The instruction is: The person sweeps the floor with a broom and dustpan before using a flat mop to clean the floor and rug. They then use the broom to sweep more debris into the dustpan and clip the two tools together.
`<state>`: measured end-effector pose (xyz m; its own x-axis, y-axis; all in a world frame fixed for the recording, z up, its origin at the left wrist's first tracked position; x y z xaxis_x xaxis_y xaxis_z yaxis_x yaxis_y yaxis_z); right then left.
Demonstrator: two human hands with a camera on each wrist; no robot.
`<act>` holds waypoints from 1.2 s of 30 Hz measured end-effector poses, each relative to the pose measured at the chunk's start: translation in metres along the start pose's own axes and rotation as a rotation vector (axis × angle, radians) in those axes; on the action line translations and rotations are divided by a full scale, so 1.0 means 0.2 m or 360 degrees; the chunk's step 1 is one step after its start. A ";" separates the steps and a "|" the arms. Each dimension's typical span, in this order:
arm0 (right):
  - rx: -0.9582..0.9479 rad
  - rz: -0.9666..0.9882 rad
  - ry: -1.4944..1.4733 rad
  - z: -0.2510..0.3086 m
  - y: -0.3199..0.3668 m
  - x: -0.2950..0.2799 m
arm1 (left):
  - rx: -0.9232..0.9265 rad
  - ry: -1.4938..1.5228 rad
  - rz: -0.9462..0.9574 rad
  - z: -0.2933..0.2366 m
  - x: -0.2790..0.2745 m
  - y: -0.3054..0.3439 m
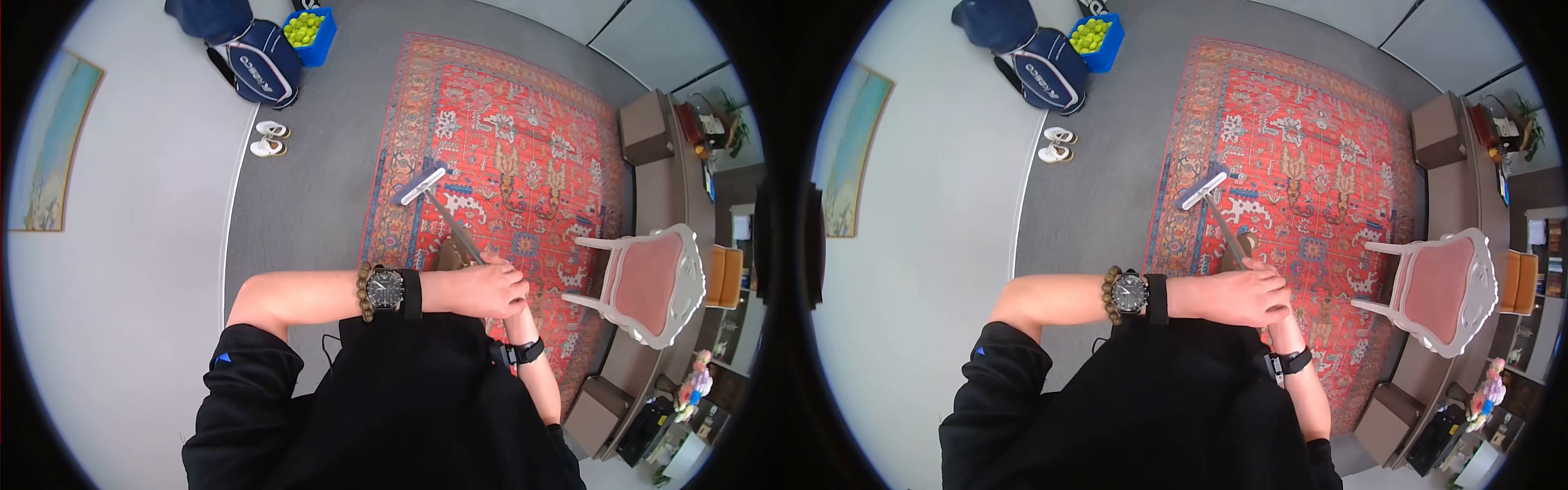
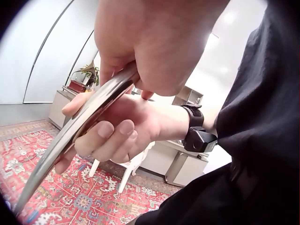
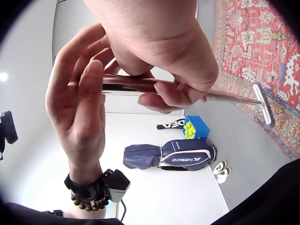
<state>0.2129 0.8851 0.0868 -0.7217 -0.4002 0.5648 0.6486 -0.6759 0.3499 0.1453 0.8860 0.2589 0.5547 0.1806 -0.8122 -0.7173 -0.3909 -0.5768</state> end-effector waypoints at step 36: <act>-0.0220 -0.0421 -0.0152 3.11 -1.85 -1.56 | -0.0084 0.1153 -0.0045 3.20 0.91 -2.19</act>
<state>0.3484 1.6452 0.2471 -0.8309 -0.1434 0.5376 0.3974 -0.8292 0.3931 0.2901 1.6673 0.3077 0.7259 -0.4448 -0.5247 -0.6874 -0.4414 -0.5767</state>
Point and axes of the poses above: each hand's wrist, its own y-axis away from the middle knuckle, its own x-axis out of the palm, z = x × y, the point moved 6 cm from there along -y, towards the middle knuckle, and after that the axes turned 12 degrees about -y, right-handed, at the moved point
